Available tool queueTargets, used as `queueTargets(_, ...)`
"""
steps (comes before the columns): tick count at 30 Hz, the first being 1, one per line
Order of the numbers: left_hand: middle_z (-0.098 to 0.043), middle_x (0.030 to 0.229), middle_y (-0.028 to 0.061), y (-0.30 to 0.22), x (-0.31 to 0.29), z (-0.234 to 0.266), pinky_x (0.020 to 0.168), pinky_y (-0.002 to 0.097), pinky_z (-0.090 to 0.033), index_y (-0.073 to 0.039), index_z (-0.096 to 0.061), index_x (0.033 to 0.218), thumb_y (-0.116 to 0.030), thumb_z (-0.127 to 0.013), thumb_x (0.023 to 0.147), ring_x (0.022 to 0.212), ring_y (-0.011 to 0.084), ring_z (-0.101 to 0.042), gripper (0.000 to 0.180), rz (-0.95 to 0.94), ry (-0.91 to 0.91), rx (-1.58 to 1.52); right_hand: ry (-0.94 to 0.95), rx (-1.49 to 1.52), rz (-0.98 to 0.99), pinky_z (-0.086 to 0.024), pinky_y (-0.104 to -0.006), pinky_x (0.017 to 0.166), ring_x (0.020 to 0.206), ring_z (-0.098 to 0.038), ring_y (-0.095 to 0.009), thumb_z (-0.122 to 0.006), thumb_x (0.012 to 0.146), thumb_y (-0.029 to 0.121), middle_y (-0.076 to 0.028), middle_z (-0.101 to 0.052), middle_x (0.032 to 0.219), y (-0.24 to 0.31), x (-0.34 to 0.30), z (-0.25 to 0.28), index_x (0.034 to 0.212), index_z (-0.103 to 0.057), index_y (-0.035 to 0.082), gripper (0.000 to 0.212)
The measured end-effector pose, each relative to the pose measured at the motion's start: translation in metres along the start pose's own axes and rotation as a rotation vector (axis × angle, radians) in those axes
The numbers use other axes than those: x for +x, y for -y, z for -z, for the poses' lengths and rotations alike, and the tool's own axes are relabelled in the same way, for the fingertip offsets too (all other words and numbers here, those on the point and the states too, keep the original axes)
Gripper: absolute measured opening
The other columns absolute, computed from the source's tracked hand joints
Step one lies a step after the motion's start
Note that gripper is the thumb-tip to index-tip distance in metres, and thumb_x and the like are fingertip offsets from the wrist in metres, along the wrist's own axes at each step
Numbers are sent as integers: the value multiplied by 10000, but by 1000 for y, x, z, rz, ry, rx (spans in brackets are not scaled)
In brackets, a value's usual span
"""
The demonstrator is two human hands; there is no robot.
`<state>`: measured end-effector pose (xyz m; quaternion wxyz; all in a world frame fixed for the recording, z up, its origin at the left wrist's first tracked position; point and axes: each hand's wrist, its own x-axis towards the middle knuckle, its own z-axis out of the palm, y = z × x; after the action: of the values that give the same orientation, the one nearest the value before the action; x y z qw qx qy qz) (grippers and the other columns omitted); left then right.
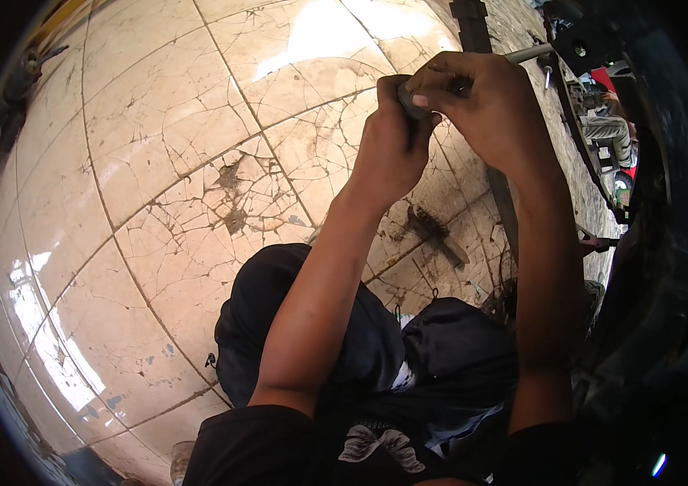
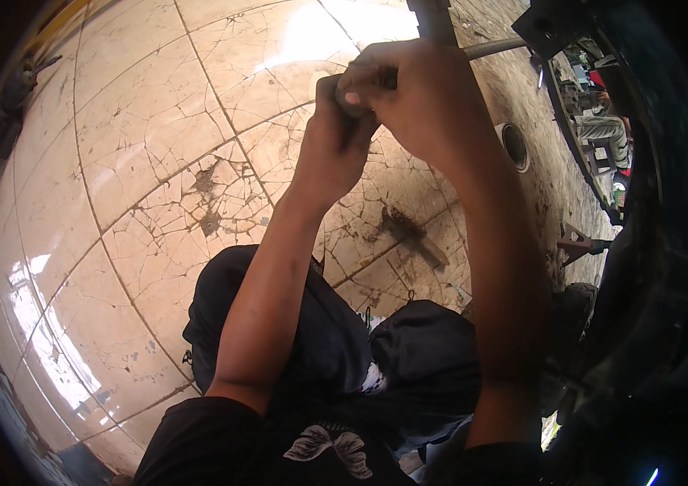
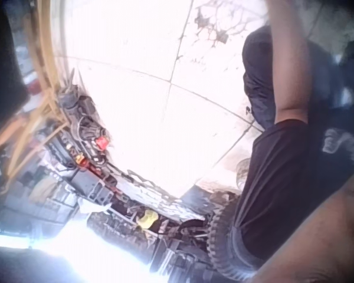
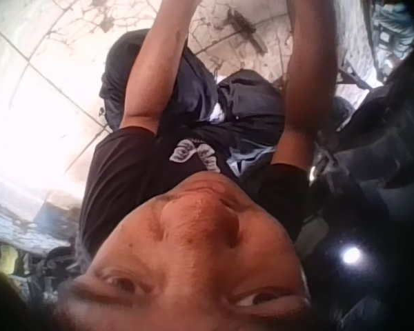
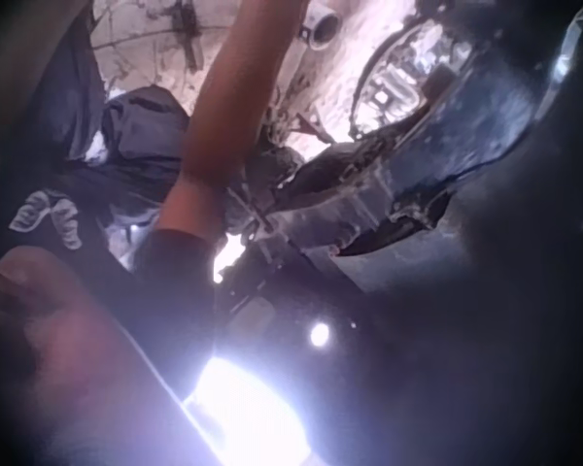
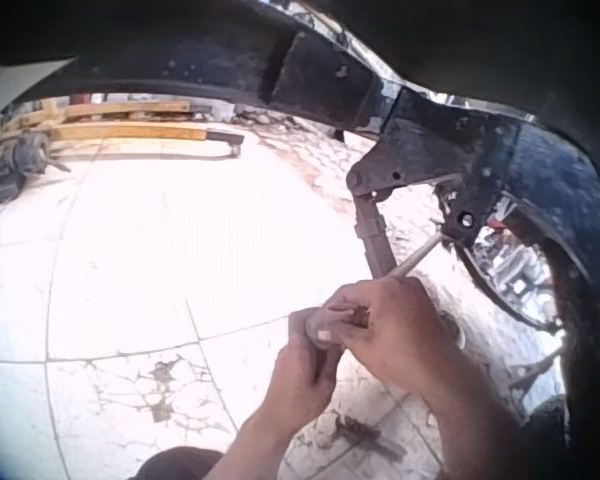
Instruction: The person scrubs a metal undercarriage beam with a wire brush, then wipes the surface with a cloth. They continue scrubbing and wiping the same area repeatedly.
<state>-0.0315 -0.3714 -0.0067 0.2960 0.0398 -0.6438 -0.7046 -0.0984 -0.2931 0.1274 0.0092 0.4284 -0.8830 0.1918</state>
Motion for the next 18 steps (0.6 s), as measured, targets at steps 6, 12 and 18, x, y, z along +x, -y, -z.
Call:
queueTargets(6, -724, 975, 288, 4, 0, -3, 772, 468, -571, 33, -358, 1332, -50, -660, 1001, 912, 443, -746, 455, -62, -19, 15, -41, -35, 13, -609, -354, 788, 847, -772, -229, -850, 874, 207, -99, -779, 907, -5, 5, -4, 978, -827, 109, 144)
queueTargets(12, -734, 1001, 236, 4, -2, -2, 801, 435, -574, -20, -362, 1325, -39, -633, 1025, 955, 383, -754, 405, -41, -19, 18, 81, -12, 19, -598, -340, 760, 821, -768, -212, -837, 881, 185, -90, -786, 881, 3, 4, 8, 1001, -816, 84, 158)
queueTargets(18, -722, 944, 274, 1, -4, -3, 753, 458, -570, 28, -370, 1309, -42, -637, 1017, 889, 424, -750, 402, -18, -26, 31, -7, 66, 20, -576, -334, 724, 793, -754, -191, -827, 892, 191, -87, -788, 873, 0, -4, -2, 998, -812, 74, 159)
